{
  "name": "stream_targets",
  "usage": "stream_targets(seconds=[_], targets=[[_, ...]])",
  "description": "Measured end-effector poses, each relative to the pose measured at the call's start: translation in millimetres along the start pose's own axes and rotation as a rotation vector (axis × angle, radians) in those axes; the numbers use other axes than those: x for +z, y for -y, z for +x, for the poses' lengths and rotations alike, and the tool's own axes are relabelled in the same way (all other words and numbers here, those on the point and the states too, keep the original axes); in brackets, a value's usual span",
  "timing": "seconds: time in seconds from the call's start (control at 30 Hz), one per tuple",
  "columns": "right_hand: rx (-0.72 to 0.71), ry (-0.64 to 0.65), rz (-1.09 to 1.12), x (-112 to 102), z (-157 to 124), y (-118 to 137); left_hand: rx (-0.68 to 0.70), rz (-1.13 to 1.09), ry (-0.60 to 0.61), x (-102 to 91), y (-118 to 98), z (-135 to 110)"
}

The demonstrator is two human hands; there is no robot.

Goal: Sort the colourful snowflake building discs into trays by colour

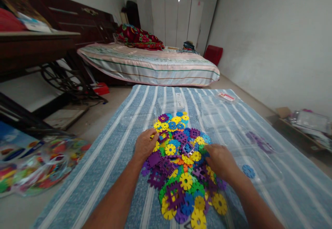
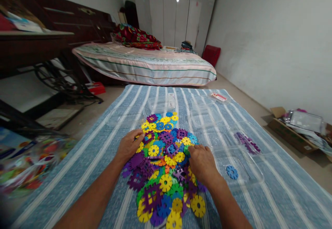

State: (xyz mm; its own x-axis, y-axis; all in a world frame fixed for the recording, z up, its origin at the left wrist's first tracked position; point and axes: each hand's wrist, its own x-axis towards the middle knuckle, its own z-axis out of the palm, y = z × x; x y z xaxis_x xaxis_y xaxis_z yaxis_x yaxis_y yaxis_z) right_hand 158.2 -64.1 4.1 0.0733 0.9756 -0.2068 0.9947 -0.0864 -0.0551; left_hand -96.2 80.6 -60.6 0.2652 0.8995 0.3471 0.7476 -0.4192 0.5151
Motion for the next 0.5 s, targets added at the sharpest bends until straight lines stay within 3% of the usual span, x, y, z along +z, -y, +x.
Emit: stream_targets(seconds=[0.17, 0.5], targets=[[0.103, -0.032, -0.02, -2.2, 12.3, 12.4, 0.0, 0.012, 0.0, 0.2, 0.8, 0.5], [0.078, -0.068, -0.011, -4.6, 18.2, 21.7, 0.006, 0.01, 0.009, -0.6, 0.6, 0.6]])
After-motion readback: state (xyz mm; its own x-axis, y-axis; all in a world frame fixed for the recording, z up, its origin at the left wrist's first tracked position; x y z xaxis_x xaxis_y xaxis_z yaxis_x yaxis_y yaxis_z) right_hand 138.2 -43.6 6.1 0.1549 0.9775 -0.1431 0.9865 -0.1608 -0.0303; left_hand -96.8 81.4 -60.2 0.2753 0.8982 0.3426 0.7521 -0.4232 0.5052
